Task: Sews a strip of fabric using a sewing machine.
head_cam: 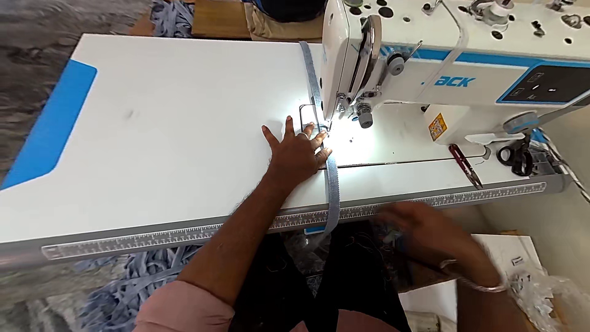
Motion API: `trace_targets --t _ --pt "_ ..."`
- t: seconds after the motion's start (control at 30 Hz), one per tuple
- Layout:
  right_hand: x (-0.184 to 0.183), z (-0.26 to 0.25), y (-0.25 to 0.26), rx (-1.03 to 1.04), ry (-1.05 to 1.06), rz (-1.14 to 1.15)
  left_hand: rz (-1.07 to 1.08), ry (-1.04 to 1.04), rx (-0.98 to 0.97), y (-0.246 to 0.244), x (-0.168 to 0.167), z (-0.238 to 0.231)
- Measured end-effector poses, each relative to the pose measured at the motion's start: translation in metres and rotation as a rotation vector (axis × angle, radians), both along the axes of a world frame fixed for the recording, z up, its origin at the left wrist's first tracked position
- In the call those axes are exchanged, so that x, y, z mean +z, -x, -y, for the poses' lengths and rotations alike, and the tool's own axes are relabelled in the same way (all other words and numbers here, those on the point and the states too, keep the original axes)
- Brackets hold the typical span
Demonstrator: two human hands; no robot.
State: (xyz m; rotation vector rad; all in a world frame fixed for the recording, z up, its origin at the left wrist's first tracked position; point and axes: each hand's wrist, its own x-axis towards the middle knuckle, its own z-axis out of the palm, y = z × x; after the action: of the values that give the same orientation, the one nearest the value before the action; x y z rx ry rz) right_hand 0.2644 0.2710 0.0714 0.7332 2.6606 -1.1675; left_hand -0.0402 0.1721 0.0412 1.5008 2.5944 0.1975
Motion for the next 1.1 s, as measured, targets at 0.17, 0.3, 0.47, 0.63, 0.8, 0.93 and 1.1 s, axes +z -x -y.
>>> trace_targets --t 0.17,0.3,0.47,0.63,0.8,0.93,1.1 --pt "0.029 -0.090 -0.011 -0.425 -0.709 -0.019 0.032 -0.022 0.005 0.008 -0.001 -0.001" --pt "0.023 -0.112 -0.008 -0.325 -0.705 0.210 0.045 -0.039 0.026 0.010 0.001 -0.003" --pt "0.030 -0.033 -0.017 -0.208 -0.347 -0.120 -0.007 -0.189 -0.127 -0.019 -0.009 0.023" --pt "-0.087 0.066 0.044 0.131 0.432 -0.069 0.015 -0.160 -0.221 -0.041 -0.013 0.053" --pt "-0.125 0.117 0.075 0.050 0.697 -0.421 -0.008 -0.258 -0.226 -0.042 -0.021 0.060" --pt "-0.110 0.101 0.055 0.035 0.688 -0.332 0.002 -0.222 -0.220 -0.041 -0.021 0.059" --pt "-0.108 0.098 0.040 0.075 0.686 -0.255 0.003 -0.172 -0.216 -0.049 -0.020 0.062"
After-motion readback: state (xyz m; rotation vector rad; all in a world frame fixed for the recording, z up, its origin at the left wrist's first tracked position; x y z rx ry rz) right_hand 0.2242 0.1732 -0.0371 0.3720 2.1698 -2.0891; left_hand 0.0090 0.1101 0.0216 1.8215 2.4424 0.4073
